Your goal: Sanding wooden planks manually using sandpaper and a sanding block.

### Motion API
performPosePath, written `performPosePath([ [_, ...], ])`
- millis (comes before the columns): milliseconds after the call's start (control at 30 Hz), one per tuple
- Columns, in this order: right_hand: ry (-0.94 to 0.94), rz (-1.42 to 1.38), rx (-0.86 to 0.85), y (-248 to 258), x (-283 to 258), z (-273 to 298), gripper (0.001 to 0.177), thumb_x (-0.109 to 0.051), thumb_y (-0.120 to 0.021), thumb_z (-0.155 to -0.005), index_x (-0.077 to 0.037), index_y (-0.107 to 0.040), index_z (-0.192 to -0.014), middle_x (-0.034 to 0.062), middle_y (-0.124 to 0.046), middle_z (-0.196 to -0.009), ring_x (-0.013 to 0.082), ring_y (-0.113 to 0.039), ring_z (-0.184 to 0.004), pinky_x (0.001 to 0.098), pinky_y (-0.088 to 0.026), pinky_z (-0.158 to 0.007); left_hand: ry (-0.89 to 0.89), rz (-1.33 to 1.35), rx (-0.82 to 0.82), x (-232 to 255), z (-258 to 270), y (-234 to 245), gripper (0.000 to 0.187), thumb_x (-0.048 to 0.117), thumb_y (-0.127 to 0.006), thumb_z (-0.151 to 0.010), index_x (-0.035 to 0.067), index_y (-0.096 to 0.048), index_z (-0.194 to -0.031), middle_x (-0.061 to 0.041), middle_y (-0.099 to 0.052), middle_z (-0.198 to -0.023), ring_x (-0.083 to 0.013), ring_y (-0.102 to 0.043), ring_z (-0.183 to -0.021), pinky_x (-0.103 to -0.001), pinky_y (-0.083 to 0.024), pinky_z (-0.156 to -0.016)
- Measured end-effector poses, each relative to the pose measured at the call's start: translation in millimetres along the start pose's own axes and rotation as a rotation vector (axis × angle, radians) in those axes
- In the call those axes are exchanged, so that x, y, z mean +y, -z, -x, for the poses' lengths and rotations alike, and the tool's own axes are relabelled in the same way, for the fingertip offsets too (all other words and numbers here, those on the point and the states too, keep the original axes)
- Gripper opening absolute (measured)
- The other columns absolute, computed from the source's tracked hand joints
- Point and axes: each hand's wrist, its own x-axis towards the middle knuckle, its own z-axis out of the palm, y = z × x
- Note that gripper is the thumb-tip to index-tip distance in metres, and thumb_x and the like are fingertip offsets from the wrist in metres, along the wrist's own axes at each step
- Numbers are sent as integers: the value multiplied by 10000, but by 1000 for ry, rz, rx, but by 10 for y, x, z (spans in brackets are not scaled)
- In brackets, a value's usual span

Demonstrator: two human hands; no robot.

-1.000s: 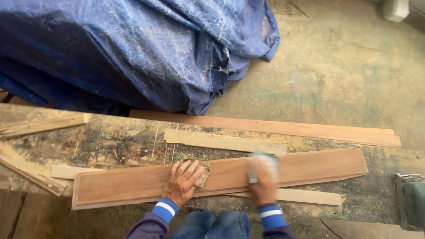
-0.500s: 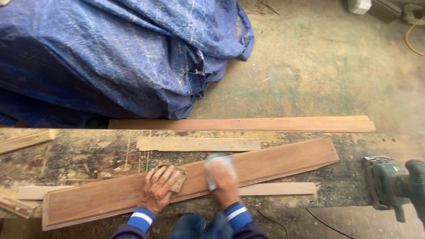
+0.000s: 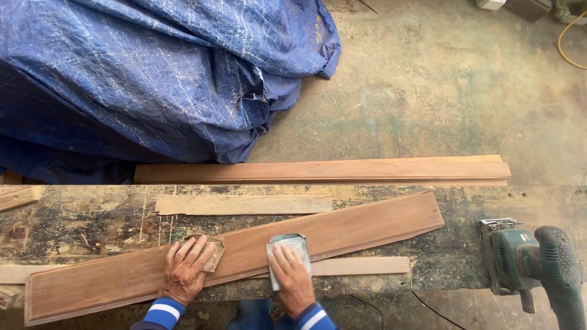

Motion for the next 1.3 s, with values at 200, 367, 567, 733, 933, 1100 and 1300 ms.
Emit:
performPosePath([
  [200, -134, 159, 145, 714, 1667, 122, 463, -34, -667, -928, -174, -634, -1367, 141, -651, -1380, 296, -588, -1330, 465, -472, -1143, 14, 17, -11, -37, 45, -60, 528, 256, -677, -828, 270, -615, -1353, 0, -560, -1450, -253, -484, -1338, -498, -278, -1198],
  [367, -378, 172, 249, 642, 1475, -1, 588, 46, -562, -866, -125, -573, -1428, 183, -633, -1382, 340, -571, -1317, 497, -486, -1096, 22, -27, -29, -21, 24, -49, 537, 238, -671, -818, 265, -615, -1351, -2, -559, -1455, -252, -486, -1343, -503, -275, -1208],
  [567, 151, -49, -90, 473, 741, 83, 740, 42, -675, -748, -105, -510, -1454, 143, -535, -1506, 332, -473, -1423, 518, -345, -1185, 60, -58, -66, 47, 15, -17, 552, 222, -684, -813, 258, -599, -1357, -6, -557, -1454, -261, -486, -1350, -512, -275, -1214],
  [733, -252, 199, 79, 1333, 2363, 153, 587, 2, -614, -822, -200, -621, -1372, 93, -613, -1450, 291, -550, -1360, 469, -432, -1153, 80, -82, -93, 136, 19, -74, 580, 195, -678, -799, 242, -579, -1369, -22, -543, -1470, -271, -483, -1358, -513, -274, -1221],
  [933, -411, 311, 204, 1397, 2597, 15, 689, 121, -481, -710, -37, -602, -1370, 187, -578, -1476, 393, -506, -1405, 447, -414, -1181, -152, 88, -70, 1316, -615, -436, 567, 90, -682, -821, 6, -544, -1364, -219, -538, -1428, -368, -522, -1321, -546, -386, -1133],
  [1100, -378, 259, 214, 1461, 2560, 1, 710, 106, -477, -679, 17, -582, -1376, 227, -546, -1498, 415, -474, -1426, 460, -389, -1194, -375, 30, -45, 2687, -1498, -1300, 289, 81, -660, -998, -14, -557, -1251, -205, -549, -1496, -333, -597, -1402, -471, -465, -1212],
  [1300, -408, 234, 162, 1498, 2611, 29, 727, 114, -475, -665, -6, -598, -1371, 209, -554, -1491, 418, -475, -1425, 457, -397, -1176, -485, 57, -158, 2409, -1322, -1139, 613, 52, -638, -908, 43, -489, -1502, -181, -459, -1566, -336, -419, -1448, -496, -282, -1221],
])
